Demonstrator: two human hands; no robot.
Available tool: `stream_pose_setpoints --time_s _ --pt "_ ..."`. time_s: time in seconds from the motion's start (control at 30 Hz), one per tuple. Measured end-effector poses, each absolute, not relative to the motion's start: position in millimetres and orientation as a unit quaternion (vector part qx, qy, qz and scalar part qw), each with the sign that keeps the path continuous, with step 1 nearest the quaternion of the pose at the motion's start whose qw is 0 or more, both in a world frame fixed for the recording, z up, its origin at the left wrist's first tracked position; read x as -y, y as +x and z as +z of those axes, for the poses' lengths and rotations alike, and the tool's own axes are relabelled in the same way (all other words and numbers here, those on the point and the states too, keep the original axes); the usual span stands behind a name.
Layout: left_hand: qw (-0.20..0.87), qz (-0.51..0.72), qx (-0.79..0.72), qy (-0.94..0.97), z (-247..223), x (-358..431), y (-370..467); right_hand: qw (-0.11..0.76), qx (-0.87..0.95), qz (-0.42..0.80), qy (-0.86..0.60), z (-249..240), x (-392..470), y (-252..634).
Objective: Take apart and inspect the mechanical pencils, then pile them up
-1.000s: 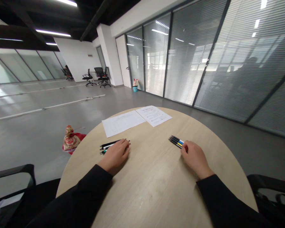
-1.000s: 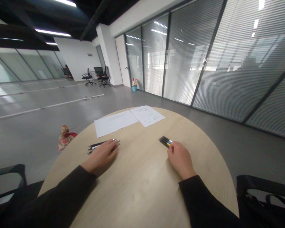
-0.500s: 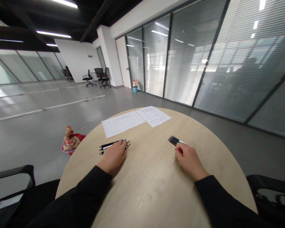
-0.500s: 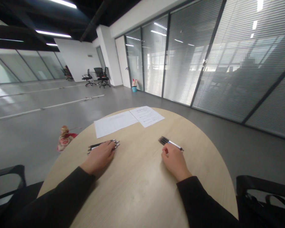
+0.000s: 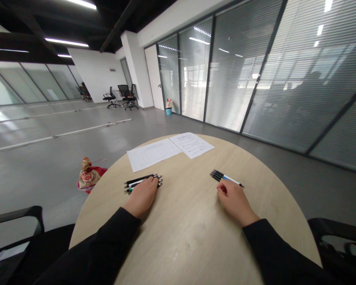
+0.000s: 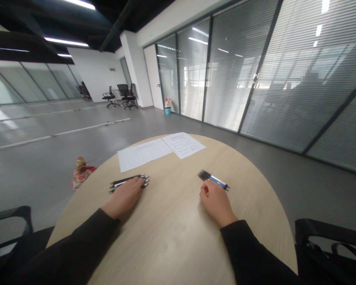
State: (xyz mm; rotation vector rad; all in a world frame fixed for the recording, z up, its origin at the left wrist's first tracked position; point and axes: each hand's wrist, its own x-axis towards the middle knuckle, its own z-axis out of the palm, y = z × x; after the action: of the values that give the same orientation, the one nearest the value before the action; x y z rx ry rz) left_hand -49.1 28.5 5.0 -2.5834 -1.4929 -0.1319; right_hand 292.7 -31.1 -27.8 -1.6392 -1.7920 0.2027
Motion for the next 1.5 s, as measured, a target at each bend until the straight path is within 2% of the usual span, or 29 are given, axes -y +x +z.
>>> stream_pose_setpoints --time_s 0.6,0.83,1.0,1.1,1.27,1.5 --pt "-0.085 -0.174 0.406 -0.893 0 -9 -20 0.340 0.733 0.135 -0.573 -21 41 266" --pt "-0.270 -0.209 0.413 -0.844 16 5 2 0.311 0.756 0.197 -0.542 -19 49 246" --pt "-0.474 -0.293 0.378 -0.739 14 10 11 0.310 0.763 0.227 -0.521 -20 54 235" --pt "-0.558 -0.315 0.359 -0.679 12 11 13 0.323 0.751 0.263 -0.512 -20 58 229" --pt "-0.624 -0.339 0.348 -0.612 11 12 15 0.341 0.729 0.340 -0.487 -18 63 221" --pt "-0.655 -0.367 0.338 -0.567 5 11 14 0.363 0.721 0.316 -0.499 -21 57 225"
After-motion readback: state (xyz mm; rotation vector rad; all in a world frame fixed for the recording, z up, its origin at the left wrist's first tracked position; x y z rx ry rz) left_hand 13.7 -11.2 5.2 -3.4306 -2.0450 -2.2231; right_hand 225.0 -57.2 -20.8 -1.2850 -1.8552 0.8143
